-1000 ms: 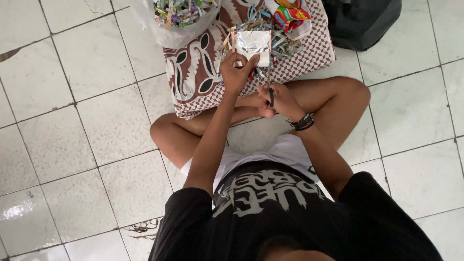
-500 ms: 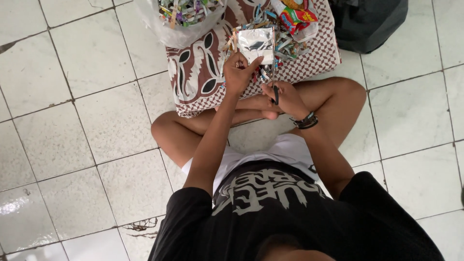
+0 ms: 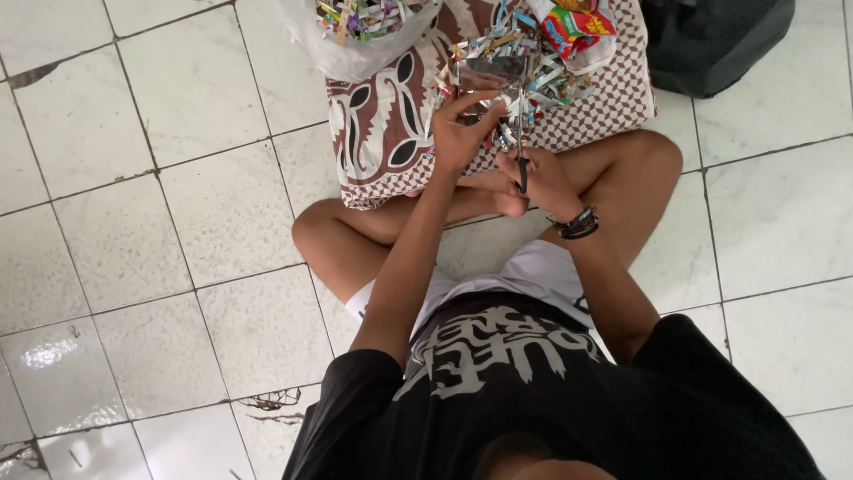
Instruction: The person sits on a tiled floor and uses scissors to cut a white, flexible material into small strips. The cut pieces are placed onto a patterned cloth in front of them, which already contains a pile of colorful scraps.
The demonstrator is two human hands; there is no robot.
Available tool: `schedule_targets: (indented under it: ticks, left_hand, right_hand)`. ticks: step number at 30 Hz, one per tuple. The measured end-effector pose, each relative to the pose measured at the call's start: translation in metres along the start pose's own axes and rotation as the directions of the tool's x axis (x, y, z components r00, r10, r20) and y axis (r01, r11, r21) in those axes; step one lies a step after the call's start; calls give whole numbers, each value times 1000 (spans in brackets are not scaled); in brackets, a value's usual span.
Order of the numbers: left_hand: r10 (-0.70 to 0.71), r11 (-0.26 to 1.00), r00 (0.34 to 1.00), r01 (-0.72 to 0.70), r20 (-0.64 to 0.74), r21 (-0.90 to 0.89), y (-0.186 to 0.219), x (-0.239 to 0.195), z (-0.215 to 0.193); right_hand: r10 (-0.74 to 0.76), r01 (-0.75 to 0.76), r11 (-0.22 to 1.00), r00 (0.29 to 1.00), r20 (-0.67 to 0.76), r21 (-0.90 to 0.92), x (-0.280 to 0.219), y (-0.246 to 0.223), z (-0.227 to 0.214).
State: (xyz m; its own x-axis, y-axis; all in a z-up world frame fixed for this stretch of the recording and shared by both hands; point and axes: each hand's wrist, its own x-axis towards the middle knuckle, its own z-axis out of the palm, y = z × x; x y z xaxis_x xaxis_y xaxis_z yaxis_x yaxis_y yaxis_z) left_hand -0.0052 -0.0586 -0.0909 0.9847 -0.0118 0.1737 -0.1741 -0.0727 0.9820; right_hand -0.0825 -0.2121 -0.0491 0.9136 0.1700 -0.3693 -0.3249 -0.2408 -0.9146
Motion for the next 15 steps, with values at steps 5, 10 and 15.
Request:
schedule_targets:
  ticks: [5, 10, 15]
  left_hand:
    - [43, 999, 999, -43, -18, -4, -1, 0, 3]
    - [108, 994, 993, -106, -44, 31, -3, -2, 4]
    - [102, 992, 995, -103, -23, -70, 5, -4, 4]
  right_hand:
    - [-11, 12, 998, 1000, -11, 62, -1, 10, 4]
    - [24, -23, 996, 1000, -7, 89, 0, 12, 6]
    - [-9, 9, 1000, 1000, -19, 20, 1, 9, 7]
